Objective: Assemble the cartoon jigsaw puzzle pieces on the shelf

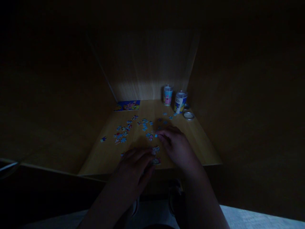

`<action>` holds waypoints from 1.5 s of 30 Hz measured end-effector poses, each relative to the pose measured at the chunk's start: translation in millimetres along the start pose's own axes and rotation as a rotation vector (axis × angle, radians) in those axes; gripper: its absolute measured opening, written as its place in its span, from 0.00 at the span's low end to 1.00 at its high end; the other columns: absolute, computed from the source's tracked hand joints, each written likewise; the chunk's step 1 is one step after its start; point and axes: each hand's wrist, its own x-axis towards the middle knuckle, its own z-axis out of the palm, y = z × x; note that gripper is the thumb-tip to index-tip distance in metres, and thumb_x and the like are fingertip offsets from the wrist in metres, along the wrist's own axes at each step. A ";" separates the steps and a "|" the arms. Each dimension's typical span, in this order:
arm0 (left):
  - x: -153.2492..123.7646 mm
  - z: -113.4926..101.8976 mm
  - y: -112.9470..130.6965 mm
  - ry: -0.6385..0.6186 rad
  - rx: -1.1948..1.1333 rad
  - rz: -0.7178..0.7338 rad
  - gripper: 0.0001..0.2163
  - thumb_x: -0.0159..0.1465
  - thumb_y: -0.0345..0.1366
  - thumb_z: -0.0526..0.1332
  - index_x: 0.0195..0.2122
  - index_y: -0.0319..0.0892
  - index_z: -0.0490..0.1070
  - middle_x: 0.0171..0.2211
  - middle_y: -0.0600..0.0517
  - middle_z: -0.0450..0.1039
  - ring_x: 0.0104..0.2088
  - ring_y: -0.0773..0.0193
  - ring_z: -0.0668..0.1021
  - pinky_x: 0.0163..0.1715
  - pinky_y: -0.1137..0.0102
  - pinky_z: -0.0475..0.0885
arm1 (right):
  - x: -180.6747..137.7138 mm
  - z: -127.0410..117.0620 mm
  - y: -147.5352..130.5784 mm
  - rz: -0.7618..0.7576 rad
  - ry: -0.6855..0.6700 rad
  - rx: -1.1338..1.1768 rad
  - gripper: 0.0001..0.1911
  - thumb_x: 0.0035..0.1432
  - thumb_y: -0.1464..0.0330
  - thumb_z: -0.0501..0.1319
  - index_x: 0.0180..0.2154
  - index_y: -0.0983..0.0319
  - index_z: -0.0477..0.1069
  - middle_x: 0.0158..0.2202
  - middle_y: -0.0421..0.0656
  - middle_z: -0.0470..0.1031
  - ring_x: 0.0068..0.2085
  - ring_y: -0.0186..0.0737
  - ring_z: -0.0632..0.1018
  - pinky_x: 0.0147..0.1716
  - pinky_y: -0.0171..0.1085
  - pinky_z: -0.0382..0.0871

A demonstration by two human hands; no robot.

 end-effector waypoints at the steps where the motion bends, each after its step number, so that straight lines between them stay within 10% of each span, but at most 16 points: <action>1: 0.2 0.1 -0.1 -0.002 -0.002 0.001 0.12 0.73 0.28 0.66 0.56 0.46 0.77 0.61 0.50 0.79 0.58 0.50 0.79 0.65 0.44 0.74 | -0.4 0.1 0.4 -0.005 -0.027 0.010 0.09 0.75 0.67 0.64 0.48 0.53 0.84 0.48 0.42 0.87 0.49 0.45 0.85 0.53 0.45 0.77; 45: 4.7 0.7 -13.2 0.062 -0.043 0.020 0.10 0.73 0.28 0.65 0.53 0.47 0.76 0.57 0.50 0.80 0.55 0.51 0.79 0.62 0.45 0.76 | -0.8 2.3 0.7 -0.082 -0.139 -0.023 0.09 0.72 0.75 0.66 0.45 0.55 0.82 0.45 0.41 0.87 0.48 0.44 0.84 0.52 0.46 0.77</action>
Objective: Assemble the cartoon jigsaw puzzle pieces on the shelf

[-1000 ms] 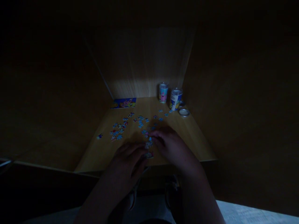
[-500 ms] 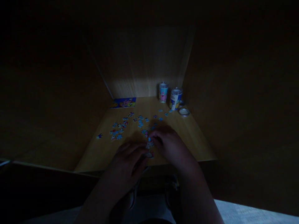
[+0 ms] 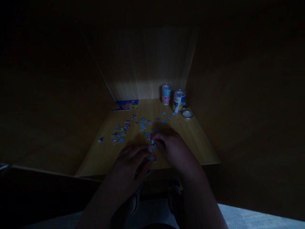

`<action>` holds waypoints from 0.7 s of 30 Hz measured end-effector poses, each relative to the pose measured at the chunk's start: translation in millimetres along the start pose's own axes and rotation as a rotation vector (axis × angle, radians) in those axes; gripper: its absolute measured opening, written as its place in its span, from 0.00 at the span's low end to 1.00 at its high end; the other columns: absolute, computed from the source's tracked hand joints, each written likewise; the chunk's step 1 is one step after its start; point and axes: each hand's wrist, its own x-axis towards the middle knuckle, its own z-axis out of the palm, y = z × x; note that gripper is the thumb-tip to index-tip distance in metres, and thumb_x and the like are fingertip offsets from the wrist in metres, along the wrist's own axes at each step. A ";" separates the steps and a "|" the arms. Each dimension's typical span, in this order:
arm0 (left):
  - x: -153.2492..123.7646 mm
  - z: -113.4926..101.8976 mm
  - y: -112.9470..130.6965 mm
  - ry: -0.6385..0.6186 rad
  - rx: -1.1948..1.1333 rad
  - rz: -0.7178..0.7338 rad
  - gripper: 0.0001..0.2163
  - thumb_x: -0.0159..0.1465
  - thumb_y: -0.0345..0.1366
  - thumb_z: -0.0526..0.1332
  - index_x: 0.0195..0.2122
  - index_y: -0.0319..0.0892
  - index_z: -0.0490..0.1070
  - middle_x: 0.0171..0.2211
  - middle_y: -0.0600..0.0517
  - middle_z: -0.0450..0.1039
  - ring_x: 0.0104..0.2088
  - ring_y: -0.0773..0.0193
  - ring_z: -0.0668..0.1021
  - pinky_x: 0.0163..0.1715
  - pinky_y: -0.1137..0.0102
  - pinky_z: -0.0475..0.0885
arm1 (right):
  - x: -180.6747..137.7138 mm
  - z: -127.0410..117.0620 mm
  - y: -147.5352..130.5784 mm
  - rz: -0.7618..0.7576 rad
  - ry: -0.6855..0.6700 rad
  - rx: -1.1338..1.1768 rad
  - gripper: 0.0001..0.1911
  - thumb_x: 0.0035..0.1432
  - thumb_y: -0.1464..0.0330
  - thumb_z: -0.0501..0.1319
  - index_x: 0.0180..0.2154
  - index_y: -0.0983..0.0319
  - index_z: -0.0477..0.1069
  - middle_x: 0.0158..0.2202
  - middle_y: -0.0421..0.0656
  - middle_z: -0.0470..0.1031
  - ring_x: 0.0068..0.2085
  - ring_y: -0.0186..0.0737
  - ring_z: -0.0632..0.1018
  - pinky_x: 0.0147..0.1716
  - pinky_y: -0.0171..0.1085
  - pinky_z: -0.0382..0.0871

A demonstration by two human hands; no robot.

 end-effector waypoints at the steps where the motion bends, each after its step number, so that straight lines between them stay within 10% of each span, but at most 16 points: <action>1: -0.2 -0.2 0.0 -0.002 0.001 0.000 0.10 0.73 0.28 0.65 0.53 0.47 0.76 0.57 0.50 0.80 0.55 0.51 0.79 0.62 0.45 0.76 | 0.4 -0.4 -0.4 -0.005 0.002 0.002 0.09 0.72 0.75 0.66 0.45 0.55 0.82 0.45 0.41 0.87 0.49 0.44 0.84 0.53 0.46 0.77; 13: 0.9 -0.4 1.0 0.012 0.016 -0.001 0.10 0.73 0.29 0.65 0.53 0.46 0.77 0.58 0.48 0.80 0.56 0.50 0.80 0.62 0.45 0.77 | 1.6 -3.0 -2.2 0.032 0.058 -0.024 0.09 0.72 0.74 0.64 0.44 0.57 0.83 0.46 0.46 0.84 0.47 0.45 0.84 0.51 0.45 0.78; 21: 0.1 -0.8 0.4 -0.003 0.023 -0.001 0.10 0.75 0.30 0.65 0.54 0.48 0.77 0.59 0.50 0.79 0.57 0.51 0.79 0.63 0.43 0.76 | -12.5 -28.3 25.2 0.286 0.226 -0.459 0.12 0.75 0.66 0.60 0.45 0.63 0.82 0.49 0.58 0.82 0.48 0.59 0.82 0.50 0.54 0.76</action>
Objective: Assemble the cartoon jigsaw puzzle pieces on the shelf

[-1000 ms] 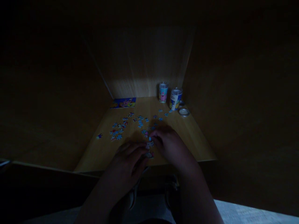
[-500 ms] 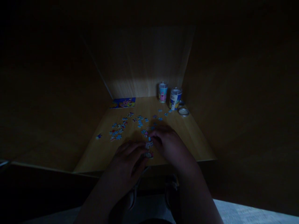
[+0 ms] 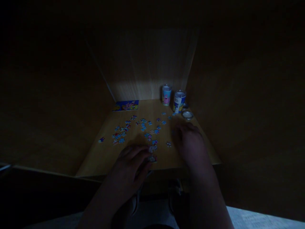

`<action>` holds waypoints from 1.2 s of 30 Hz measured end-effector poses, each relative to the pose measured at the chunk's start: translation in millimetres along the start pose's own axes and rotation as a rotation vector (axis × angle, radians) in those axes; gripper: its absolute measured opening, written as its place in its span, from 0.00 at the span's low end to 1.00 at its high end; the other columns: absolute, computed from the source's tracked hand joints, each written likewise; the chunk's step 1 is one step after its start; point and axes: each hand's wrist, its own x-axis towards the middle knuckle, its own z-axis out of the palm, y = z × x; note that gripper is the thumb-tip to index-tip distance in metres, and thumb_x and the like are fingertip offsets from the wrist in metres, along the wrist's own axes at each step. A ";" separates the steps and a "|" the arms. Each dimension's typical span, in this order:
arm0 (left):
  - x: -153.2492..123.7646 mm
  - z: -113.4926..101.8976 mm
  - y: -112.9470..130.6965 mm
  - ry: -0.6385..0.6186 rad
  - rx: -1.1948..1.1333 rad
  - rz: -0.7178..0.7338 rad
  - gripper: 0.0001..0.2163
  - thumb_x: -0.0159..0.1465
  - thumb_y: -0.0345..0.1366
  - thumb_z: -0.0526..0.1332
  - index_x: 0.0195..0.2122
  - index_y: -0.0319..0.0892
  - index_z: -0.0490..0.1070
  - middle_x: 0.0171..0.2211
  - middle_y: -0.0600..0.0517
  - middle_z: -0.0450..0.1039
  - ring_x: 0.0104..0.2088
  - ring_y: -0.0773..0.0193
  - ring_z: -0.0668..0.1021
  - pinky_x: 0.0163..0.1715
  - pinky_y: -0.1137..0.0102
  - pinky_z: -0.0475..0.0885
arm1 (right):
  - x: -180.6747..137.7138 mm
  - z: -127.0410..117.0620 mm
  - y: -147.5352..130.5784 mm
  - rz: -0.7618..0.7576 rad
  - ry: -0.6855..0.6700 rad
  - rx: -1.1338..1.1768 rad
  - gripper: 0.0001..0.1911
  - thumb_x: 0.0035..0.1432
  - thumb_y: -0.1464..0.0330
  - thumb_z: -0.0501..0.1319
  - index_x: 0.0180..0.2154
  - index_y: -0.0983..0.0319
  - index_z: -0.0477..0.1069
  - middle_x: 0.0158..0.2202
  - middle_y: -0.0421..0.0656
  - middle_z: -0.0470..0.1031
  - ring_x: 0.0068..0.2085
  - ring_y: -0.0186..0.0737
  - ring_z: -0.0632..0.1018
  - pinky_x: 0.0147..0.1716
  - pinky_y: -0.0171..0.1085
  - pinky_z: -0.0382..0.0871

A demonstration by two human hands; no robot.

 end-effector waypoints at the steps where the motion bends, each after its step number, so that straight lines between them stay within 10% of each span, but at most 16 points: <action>1: 0.0 0.0 -0.1 0.002 0.002 0.001 0.10 0.75 0.30 0.65 0.54 0.48 0.78 0.59 0.50 0.79 0.57 0.50 0.79 0.63 0.43 0.76 | -0.4 1.7 4.2 -0.006 -0.017 -0.029 0.12 0.75 0.65 0.60 0.46 0.62 0.82 0.49 0.59 0.83 0.48 0.60 0.82 0.50 0.54 0.76; 16: 0.5 6.1 -3.0 0.034 0.004 0.015 0.10 0.74 0.30 0.65 0.54 0.47 0.76 0.58 0.49 0.80 0.58 0.49 0.79 0.65 0.42 0.74 | 0.1 4.6 -2.6 0.069 -0.073 0.091 0.14 0.73 0.55 0.65 0.42 0.57 0.83 0.39 0.49 0.87 0.36 0.49 0.85 0.34 0.44 0.72; 36: 2.3 10.2 -6.0 0.070 -0.008 0.020 0.09 0.74 0.31 0.64 0.53 0.46 0.76 0.57 0.50 0.81 0.59 0.51 0.80 0.71 0.39 0.69 | 1.1 4.6 -1.3 0.082 -0.293 0.752 0.14 0.67 0.58 0.68 0.51 0.55 0.84 0.44 0.43 0.89 0.41 0.45 0.87 0.45 0.43 0.81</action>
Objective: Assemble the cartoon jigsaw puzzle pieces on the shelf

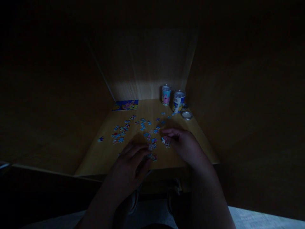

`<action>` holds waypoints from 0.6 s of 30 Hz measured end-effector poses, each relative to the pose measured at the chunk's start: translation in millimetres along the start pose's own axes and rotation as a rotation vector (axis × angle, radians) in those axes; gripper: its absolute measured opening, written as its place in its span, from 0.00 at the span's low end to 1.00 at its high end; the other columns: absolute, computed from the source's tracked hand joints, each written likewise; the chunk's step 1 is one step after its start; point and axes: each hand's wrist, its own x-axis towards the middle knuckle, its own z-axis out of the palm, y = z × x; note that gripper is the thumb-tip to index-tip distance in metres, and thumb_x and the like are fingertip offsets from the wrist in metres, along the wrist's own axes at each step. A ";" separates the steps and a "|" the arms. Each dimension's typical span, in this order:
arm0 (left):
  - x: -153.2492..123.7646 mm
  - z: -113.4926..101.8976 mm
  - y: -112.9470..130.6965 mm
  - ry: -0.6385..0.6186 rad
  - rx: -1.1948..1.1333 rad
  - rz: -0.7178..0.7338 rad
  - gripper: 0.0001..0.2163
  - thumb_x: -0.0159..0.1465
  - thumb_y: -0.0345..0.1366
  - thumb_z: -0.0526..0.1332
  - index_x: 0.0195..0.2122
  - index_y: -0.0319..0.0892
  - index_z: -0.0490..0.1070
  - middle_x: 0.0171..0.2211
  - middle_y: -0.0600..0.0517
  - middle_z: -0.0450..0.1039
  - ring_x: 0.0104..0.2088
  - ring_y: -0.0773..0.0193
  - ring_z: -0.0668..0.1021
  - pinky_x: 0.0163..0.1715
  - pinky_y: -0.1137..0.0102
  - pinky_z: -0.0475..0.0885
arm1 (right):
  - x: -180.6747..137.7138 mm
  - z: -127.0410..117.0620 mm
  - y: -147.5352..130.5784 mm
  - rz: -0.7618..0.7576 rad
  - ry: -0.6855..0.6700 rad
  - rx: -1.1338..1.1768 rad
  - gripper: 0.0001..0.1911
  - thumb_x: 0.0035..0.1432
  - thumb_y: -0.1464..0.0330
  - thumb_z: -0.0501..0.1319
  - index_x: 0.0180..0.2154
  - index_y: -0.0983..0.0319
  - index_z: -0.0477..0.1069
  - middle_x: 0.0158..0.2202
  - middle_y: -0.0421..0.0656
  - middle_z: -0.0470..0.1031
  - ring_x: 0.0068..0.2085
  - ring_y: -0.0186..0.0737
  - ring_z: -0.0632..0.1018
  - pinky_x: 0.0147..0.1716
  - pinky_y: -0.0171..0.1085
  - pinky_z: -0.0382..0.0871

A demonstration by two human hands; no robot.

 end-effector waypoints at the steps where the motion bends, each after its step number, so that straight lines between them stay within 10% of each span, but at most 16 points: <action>1: -0.2 0.1 -0.1 0.003 0.002 0.000 0.09 0.74 0.30 0.64 0.54 0.46 0.76 0.57 0.50 0.81 0.59 0.50 0.80 0.71 0.38 0.69 | -0.3 -0.4 -0.5 -0.002 -0.021 0.008 0.13 0.68 0.58 0.67 0.49 0.55 0.85 0.45 0.43 0.89 0.43 0.45 0.87 0.46 0.43 0.81; 18: -0.2 2.8 -2.6 0.039 0.047 0.040 0.09 0.73 0.31 0.65 0.53 0.46 0.76 0.56 0.49 0.82 0.57 0.50 0.81 0.70 0.40 0.71 | 1.7 7.0 8.1 -0.111 -0.046 -0.052 0.08 0.70 0.65 0.66 0.48 0.53 0.83 0.48 0.40 0.88 0.48 0.43 0.87 0.51 0.42 0.80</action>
